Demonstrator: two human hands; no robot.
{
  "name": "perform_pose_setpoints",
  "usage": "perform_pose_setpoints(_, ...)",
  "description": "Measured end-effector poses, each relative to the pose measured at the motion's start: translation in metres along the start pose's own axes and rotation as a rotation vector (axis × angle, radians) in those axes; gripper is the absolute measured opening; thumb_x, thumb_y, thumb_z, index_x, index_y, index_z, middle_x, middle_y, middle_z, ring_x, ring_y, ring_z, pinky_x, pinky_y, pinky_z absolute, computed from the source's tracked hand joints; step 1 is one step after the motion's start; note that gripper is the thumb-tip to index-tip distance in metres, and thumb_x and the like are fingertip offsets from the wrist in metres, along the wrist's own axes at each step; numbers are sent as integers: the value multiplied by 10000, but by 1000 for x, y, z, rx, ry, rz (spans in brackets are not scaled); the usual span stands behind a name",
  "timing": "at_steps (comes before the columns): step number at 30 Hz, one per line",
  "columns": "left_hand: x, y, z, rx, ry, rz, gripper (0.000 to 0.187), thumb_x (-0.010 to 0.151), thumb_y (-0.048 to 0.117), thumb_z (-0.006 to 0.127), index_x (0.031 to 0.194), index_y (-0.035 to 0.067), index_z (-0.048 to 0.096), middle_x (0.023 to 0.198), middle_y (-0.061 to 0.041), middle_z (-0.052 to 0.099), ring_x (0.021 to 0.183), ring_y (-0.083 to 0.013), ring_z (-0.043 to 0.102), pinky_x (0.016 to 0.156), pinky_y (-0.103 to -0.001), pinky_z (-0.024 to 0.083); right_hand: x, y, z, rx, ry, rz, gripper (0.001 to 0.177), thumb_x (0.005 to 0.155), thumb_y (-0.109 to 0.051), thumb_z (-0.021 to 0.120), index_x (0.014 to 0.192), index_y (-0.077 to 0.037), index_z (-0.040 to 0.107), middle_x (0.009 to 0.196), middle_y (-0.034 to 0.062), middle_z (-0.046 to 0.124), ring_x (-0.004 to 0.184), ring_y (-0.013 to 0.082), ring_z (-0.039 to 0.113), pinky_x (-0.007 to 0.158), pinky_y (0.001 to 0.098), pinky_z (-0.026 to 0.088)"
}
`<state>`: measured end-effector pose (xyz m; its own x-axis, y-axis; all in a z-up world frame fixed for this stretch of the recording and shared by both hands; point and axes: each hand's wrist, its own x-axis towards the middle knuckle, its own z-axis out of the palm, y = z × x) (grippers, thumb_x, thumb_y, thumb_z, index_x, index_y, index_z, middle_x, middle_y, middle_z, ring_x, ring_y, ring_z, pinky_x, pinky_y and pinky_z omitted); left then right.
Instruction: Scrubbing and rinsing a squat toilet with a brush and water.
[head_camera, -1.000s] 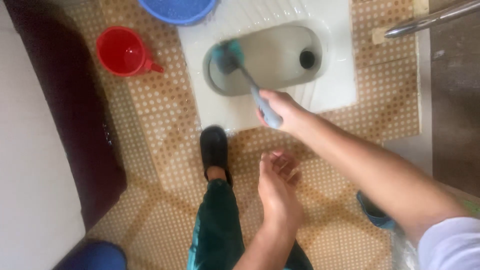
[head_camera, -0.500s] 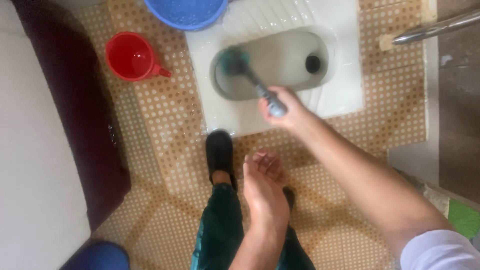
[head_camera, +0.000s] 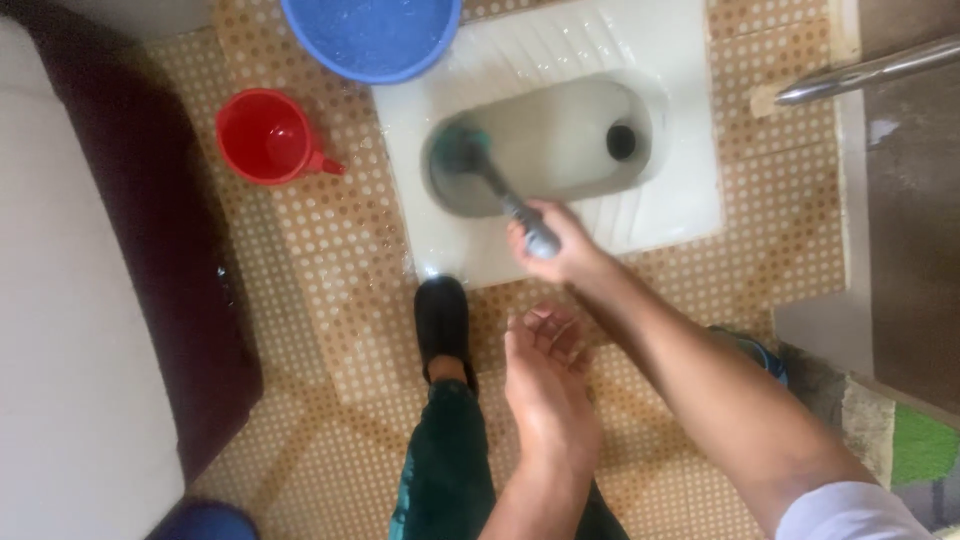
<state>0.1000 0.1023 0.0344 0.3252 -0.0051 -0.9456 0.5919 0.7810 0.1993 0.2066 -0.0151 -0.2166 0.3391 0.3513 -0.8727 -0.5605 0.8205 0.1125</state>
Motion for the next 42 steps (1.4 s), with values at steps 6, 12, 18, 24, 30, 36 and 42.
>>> perform_pose_setpoints(6, -3, 5, -10, -17, 9, -53, 395, 1050, 423, 340, 1030, 118, 591, 996, -59, 652, 939, -219, 599, 849, -408, 422, -2, -39, 10, 223, 0, -258, 227, 996, -270, 542, 923, -56, 547, 744, 75, 631, 610, 177, 650, 518, 275, 556)
perform_pose_setpoints(12, -5, 9, -4, -6, -3, -28, 373, 1050, 404, 361, 1048, 109, 589, 1003, -75, 635, 950, -224, 590, 873, -417, 416, -24, 29, 36, -201, 137, -98, 319, 1050, -361, 534, 1002, -46, 520, 712, 68, 603, 549, 155, 593, 472, 258, 514)
perform_pose_setpoints(18, -11, 7, -2, 5, -7, -43, 368, 1057, 402, 335, 1044, 113, 563, 1018, -67, 616, 988, -213, 590, 907, -423, 424, -118, 29, 26, -1541, 312, -129, 395, 1044, -341, 421, 1431, -266, 409, 724, 75, 615, 498, 175, 487, 425, 312, 416)
perform_pose_setpoints(24, -11, 2, -12, -26, -16, -22, 349, 1056, 399, 331, 1017, 136, 556, 1013, -56, 627, 988, -218, 594, 891, -424, 415, -102, -66, -71, -2093, 642, -175, 493, 1033, -272, 442, 1521, -223, 384, 795, 194, 711, 586, 291, 635, 530, 440, 506)
perform_pose_setpoints(30, -18, -4, -4, 47, 20, -88, 390, 1052, 413, 317, 1052, 123, 578, 1027, -55, 631, 1017, -212, 596, 914, -422, 418, 2, -81, -252, -1039, 268, -116, 584, 1055, -477, 444, 1295, 53, 494, 730, 144, 636, 492, 298, 606, 444, 523, 520)
perform_pose_setpoints(36, -20, -6, 6, 58, -13, -69, 389, 1052, 398, 310, 1062, 109, 570, 1046, -75, 634, 1022, -215, 596, 924, -425, 423, -88, 9, -74, -2246, 470, -529, 613, 1000, -394, 529, 1580, -254, 390, 715, 108, 701, 561, 251, 616, 555, 411, 491)
perform_pose_setpoints(42, -18, -2, 10, 57, 18, -97, 386, 1042, 391, 310, 1062, 111, 575, 1032, -74, 623, 1019, -214, 598, 912, -419, 419, -59, -49, -91, -1307, 464, -395, 422, 1035, -355, 557, 1387, -177, 405, 704, 106, 635, 561, 243, 616, 489, 367, 525)
